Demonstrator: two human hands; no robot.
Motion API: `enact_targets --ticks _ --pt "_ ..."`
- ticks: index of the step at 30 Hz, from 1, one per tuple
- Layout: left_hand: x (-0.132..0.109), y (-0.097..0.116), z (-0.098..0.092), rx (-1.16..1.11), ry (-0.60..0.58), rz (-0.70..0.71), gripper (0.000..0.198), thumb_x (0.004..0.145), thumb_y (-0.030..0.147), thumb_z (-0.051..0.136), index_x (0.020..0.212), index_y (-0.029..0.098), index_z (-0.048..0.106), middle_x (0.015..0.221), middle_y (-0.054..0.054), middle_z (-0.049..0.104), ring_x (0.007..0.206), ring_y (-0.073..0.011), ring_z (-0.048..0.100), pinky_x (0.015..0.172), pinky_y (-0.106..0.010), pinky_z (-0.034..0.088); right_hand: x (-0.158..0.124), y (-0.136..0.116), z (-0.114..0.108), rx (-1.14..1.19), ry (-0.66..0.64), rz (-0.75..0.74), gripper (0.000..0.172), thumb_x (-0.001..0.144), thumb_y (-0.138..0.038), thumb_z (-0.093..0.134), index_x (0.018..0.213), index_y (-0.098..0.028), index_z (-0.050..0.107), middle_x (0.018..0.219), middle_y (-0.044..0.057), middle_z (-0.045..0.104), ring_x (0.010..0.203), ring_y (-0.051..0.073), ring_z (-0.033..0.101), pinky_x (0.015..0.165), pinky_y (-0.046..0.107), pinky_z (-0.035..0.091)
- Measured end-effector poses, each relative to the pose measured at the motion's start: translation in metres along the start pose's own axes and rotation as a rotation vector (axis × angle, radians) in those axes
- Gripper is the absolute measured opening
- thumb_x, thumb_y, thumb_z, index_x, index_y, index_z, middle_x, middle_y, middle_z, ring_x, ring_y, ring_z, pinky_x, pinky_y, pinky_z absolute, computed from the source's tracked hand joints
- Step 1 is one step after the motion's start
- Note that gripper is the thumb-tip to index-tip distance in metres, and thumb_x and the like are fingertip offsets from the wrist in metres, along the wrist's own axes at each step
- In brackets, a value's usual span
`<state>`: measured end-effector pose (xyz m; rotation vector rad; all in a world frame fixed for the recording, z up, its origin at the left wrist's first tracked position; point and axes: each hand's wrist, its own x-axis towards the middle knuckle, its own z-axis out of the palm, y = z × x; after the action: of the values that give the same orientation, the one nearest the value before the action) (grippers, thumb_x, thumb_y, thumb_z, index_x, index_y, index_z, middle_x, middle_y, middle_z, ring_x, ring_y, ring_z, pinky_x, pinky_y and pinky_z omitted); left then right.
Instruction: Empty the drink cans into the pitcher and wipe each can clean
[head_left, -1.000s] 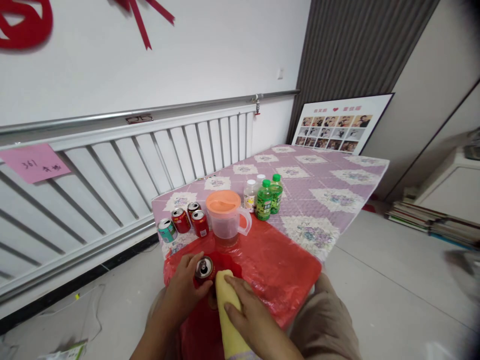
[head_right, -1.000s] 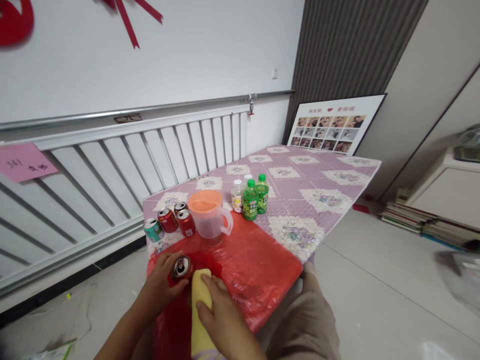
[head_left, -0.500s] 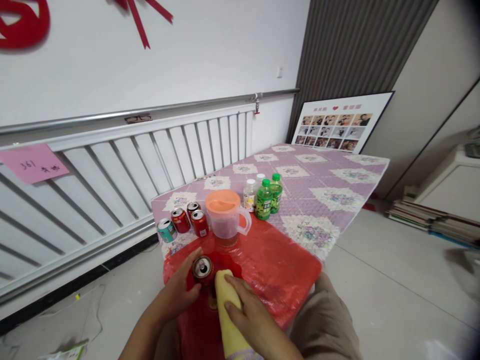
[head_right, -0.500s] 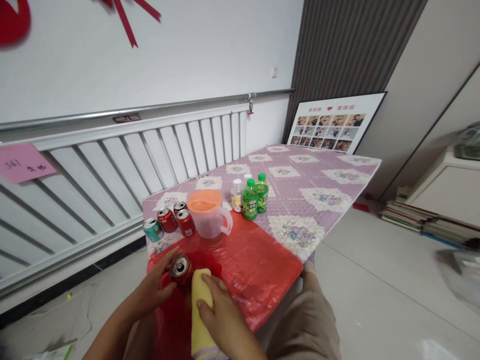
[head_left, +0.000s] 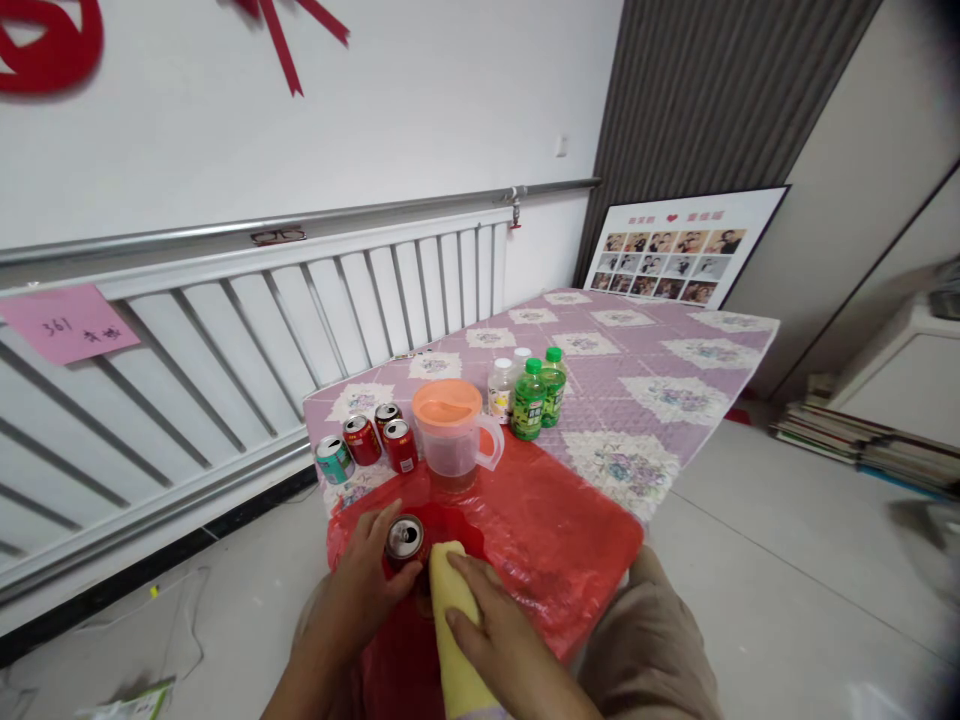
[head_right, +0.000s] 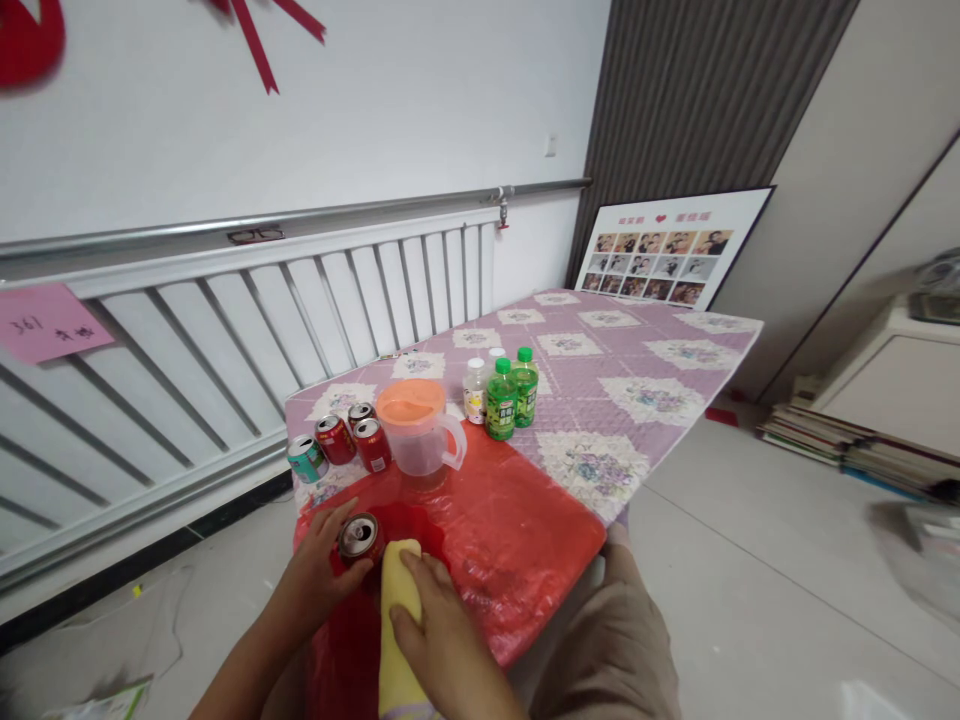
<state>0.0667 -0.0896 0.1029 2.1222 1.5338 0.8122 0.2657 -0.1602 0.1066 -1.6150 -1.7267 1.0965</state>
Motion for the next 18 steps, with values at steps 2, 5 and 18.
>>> enact_targets --ticks 2,5,18 --pt "-0.001 0.003 0.001 0.029 0.024 -0.040 0.064 0.076 0.028 0.065 0.136 0.026 0.043 0.128 -0.010 0.052 0.119 -0.0296 0.054 0.099 -0.049 0.045 -0.001 -0.001 0.000 -0.008 -0.002 0.000 0.062 0.085 -0.028 0.047 0.144 -0.011 0.040 0.152 0.014 0.038 0.142 0.021 0.033 0.117 0.037 0.026" --pt "-0.001 0.004 0.003 0.039 0.063 -0.069 0.062 0.075 0.031 0.066 0.133 0.026 0.045 0.127 -0.010 0.053 0.121 -0.0313 0.053 0.099 -0.051 0.044 -0.002 0.000 0.000 -0.010 -0.005 -0.008 0.062 0.085 -0.028 0.047 0.144 -0.012 0.040 0.151 0.013 0.039 0.141 0.021 0.034 0.116 0.037 0.026" --pt "-0.007 -0.017 0.010 -0.223 0.048 0.013 0.062 0.076 0.017 0.060 0.135 0.025 0.042 0.136 -0.009 0.052 0.126 -0.0266 0.050 0.105 -0.047 0.043 0.005 -0.009 -0.004 -0.007 0.082 -0.033 0.059 0.088 -0.030 0.046 0.144 -0.017 0.040 0.153 0.010 0.036 0.143 0.021 0.029 0.117 0.038 0.025"
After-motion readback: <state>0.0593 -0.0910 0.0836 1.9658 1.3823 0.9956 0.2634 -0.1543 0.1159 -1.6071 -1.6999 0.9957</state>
